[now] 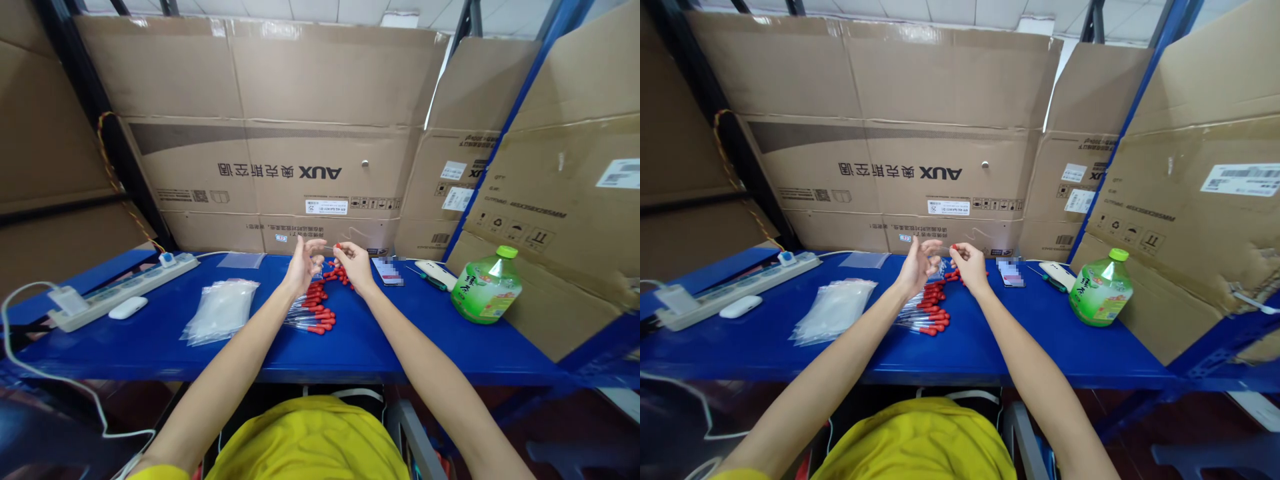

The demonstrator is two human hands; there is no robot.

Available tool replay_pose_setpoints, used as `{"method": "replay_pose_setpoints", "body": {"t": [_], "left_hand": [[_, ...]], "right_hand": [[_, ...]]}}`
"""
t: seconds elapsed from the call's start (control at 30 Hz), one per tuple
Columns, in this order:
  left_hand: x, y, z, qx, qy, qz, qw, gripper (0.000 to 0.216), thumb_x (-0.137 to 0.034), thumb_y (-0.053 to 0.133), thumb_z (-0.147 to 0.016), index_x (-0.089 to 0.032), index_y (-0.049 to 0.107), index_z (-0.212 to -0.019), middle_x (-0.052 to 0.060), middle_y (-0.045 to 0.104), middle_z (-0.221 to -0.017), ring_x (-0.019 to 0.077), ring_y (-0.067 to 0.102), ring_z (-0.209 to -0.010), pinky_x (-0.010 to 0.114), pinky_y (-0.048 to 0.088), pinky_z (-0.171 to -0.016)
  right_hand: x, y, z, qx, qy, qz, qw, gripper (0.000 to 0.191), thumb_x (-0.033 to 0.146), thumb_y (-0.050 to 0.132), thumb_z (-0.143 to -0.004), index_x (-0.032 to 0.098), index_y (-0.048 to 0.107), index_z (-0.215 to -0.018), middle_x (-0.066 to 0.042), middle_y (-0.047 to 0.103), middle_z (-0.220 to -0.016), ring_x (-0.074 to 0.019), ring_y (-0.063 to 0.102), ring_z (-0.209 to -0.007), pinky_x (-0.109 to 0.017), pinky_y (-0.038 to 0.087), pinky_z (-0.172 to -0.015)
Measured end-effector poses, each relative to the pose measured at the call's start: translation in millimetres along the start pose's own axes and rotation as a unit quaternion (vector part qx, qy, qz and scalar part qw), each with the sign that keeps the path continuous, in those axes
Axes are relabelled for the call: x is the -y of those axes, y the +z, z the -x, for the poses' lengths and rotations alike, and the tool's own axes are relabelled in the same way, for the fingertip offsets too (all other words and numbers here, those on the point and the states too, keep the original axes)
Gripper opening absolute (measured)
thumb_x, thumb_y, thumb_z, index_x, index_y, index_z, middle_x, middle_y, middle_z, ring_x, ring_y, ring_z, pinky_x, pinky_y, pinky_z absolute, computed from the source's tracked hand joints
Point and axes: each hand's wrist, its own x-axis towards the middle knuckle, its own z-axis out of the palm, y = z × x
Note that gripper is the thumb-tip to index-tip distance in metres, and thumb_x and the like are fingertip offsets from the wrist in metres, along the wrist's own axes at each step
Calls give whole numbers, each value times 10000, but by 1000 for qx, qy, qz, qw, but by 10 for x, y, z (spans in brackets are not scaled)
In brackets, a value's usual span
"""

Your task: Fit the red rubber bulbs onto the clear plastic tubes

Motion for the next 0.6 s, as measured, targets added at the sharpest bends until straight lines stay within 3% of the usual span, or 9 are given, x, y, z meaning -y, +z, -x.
{"method": "replay_pose_setpoints", "body": {"t": [0.13,0.23,0.37,0.6], "left_hand": [[22,90,53,-15,-4,79,997,588,-761,315,-975,-209,447,-822,46,584,-881,97,410,-563,198,266,-416],[-20,77,65,-23,11,118,993,563,-698,279,-1012,-207,336,-743,3,450,-729,88,302,-501,205,270,-417],[-82,3,57,-31,53,166,984,528,-581,272,-1049,-200,292,-684,-30,279,-645,79,201,-455,206,242,-398],[-91,-37,52,-19,53,215,975,473,-486,245,-1066,-205,289,-689,-35,263,-626,79,153,-428,221,230,-392]], "right_hand": [[-42,88,56,6,5,0,1000,363,550,751,-739,220,679,-872,-18,702,-752,-181,654,-649,-311,576,-627],[-50,137,93,31,9,5,999,377,548,772,-733,220,704,-908,-30,732,-788,-196,680,-687,-326,595,-659],[-50,165,113,46,20,-13,999,407,508,842,-670,213,722,-924,-39,763,-819,-209,702,-704,-347,611,-677],[-8,185,150,59,15,-31,998,378,536,857,-668,223,729,-836,-39,755,-747,-231,711,-676,-385,617,-693]]}}
